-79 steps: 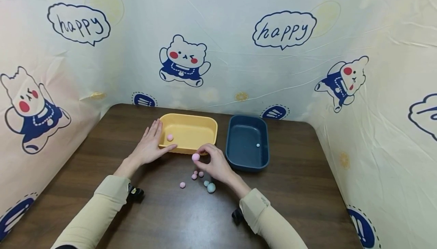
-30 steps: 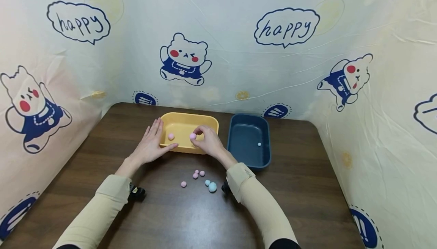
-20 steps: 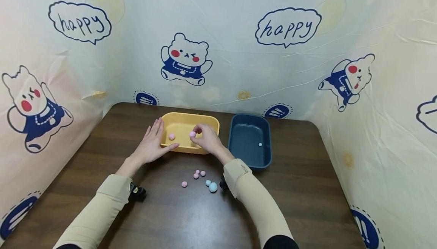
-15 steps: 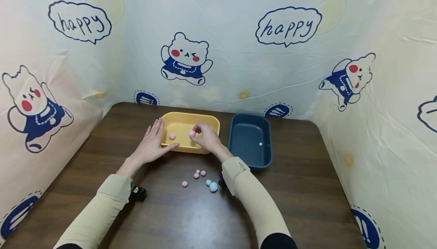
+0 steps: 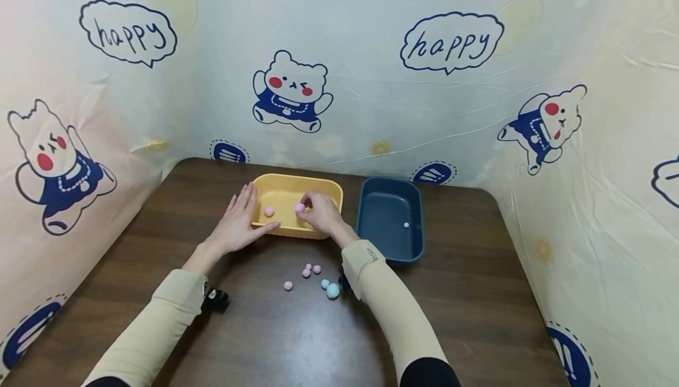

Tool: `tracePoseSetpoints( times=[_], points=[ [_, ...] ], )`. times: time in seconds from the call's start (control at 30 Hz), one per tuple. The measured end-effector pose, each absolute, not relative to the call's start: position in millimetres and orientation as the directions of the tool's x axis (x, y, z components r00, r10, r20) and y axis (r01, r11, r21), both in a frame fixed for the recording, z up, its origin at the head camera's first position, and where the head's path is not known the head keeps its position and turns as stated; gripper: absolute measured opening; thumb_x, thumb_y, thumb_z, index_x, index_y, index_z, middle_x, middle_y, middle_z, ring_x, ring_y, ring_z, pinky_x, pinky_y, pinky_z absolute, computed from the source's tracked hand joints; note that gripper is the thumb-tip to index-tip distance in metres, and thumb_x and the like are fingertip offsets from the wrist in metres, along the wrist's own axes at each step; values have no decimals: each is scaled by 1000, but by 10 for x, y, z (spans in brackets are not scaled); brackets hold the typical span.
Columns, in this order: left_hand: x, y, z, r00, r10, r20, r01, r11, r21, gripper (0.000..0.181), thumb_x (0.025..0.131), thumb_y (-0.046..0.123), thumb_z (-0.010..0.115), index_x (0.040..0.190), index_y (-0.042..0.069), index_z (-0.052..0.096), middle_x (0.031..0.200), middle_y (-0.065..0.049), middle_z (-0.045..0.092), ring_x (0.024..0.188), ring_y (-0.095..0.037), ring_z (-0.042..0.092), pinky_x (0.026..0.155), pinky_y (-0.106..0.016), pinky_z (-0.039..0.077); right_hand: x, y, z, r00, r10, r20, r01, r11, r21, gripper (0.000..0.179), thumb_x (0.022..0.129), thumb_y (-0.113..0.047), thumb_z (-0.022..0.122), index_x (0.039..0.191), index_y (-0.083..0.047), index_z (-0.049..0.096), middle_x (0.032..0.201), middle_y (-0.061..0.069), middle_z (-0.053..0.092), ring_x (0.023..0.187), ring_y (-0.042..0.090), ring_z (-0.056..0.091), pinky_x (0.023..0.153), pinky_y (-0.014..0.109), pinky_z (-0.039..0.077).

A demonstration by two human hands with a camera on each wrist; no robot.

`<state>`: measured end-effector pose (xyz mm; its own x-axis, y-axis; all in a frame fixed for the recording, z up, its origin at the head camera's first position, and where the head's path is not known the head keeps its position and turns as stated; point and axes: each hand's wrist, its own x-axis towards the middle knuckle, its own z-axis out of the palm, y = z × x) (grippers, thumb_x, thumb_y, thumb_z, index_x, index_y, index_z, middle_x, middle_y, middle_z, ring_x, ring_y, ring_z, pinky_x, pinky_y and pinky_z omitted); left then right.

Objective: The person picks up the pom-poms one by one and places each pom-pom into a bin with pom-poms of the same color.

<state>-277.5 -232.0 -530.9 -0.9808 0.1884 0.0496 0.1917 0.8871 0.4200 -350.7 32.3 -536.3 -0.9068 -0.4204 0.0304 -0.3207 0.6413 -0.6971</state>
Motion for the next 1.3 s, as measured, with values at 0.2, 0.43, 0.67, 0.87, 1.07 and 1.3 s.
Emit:
tracePoseSetpoints(
  times=[0.2, 0.43, 0.67, 0.87, 1.07, 1.3],
  points=[
    [-2800, -2316, -5303, -980, 194, 43, 194, 890, 412, 134, 94, 90, 53, 175, 0, -5, 185, -15, -14, 174, -43, -1, 141, -65, 3, -3670, 359, -5553, -917, -397, 39, -303, 629, -715, 30, 99, -38, 84, 117, -16, 75, 121, 5, 75, 113, 22, 66, 102, 41, 61],
    [-2751, -2273, -5355, -979, 198, 53, 201, 879, 432, 133, 94, 88, 54, 175, 0, -3, 186, -17, -10, 174, -43, 1, 141, -66, 5, -3342, 435, -5252, -927, -373, 30, -258, 579, -774, 34, 99, -30, 84, 124, -9, 74, 126, 11, 77, 119, 29, 69, 109, 50, 61],
    [-2729, -2266, -5380, -979, 196, 52, 199, 874, 442, 132, 94, 88, 55, 175, -1, -1, 186, -16, -10, 175, -41, -3, 141, -65, 4, -2951, 580, -5035, -913, -384, 141, -322, 462, -826, 26, 101, -14, 81, 121, 1, 75, 122, 18, 78, 119, 36, 71, 114, 57, 57],
    [-2767, -2289, -5351, -978, 196, 67, 205, 880, 429, 132, 95, 87, 56, 175, -2, -1, 186, -19, -8, 174, -43, 0, 141, -66, 5, -2737, 652, -4956, -905, -368, 215, -359, 385, -851, 17, 99, -12, 81, 113, -3, 77, 114, 16, 80, 113, 34, 76, 108, 54, 61],
    [-2780, -2302, -5337, -980, 189, 56, 195, 887, 419, 134, 94, 88, 55, 174, -1, -4, 186, -19, -9, 174, -44, 1, 141, -65, 4, -2519, 732, -4931, -903, -384, 190, -334, 354, -873, 19, 101, -15, 81, 117, -6, 77, 117, 13, 80, 115, 31, 76, 94, 54, 66],
    [-2801, -2313, -5321, -981, 186, 59, 193, 889, 416, 135, 93, 89, 56, 174, -1, -3, 186, -19, -9, 174, -43, 2, 141, -64, 5, -2340, 779, -4986, -874, -443, 199, -362, 323, -874, 22, 100, -10, 81, 119, -3, 76, 116, 14, 80, 109, 33, 76, 99, 62, 63]
  ],
)
